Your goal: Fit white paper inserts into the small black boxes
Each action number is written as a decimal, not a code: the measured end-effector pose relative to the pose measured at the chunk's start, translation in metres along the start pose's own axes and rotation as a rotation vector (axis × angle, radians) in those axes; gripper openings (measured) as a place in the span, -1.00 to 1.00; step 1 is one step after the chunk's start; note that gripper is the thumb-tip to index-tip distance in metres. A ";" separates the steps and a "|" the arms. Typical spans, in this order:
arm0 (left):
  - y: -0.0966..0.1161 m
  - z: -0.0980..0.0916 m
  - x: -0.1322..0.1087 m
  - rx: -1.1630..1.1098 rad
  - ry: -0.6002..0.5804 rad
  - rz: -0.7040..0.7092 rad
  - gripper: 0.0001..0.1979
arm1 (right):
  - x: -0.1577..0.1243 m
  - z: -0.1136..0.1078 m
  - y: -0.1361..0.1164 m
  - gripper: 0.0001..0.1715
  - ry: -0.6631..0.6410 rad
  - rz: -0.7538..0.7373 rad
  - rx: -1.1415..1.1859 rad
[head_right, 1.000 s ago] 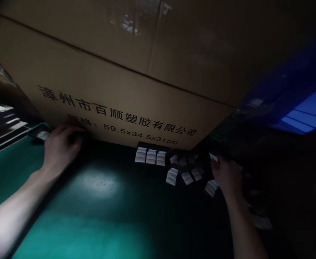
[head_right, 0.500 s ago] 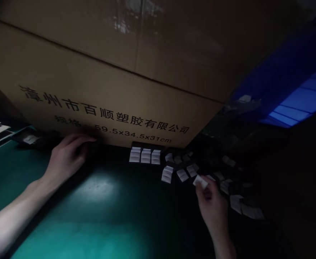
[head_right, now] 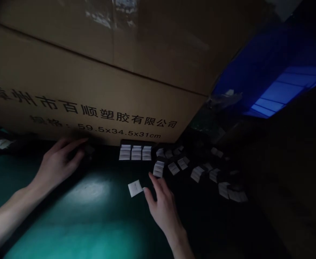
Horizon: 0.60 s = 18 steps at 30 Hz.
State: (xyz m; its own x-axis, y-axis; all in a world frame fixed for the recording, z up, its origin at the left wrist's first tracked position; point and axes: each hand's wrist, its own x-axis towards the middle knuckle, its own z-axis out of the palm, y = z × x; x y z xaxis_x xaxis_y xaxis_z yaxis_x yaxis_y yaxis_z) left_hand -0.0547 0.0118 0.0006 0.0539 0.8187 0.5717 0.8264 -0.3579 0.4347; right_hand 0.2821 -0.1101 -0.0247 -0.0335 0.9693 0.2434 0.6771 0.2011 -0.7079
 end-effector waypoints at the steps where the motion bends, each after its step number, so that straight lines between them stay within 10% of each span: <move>1: -0.001 0.000 0.000 -0.003 -0.016 -0.021 -0.50 | -0.002 -0.008 0.008 -0.44 0.026 0.010 -0.020; 10: 0.004 0.006 0.005 -0.082 -0.122 -0.192 -0.58 | -0.040 -0.131 0.096 -0.48 0.650 0.317 -0.572; 18: 0.007 0.006 0.006 -0.181 -0.204 -0.342 -0.65 | -0.018 -0.200 0.116 -0.52 0.717 0.355 -0.702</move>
State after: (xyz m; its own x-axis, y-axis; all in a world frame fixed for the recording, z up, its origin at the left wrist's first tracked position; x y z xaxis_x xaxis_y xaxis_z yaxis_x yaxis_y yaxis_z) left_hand -0.0458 0.0165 0.0026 -0.0811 0.9692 0.2325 0.7056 -0.1089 0.7002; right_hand 0.5085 -0.1318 0.0212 0.5356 0.6007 0.5936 0.8427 -0.4251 -0.3303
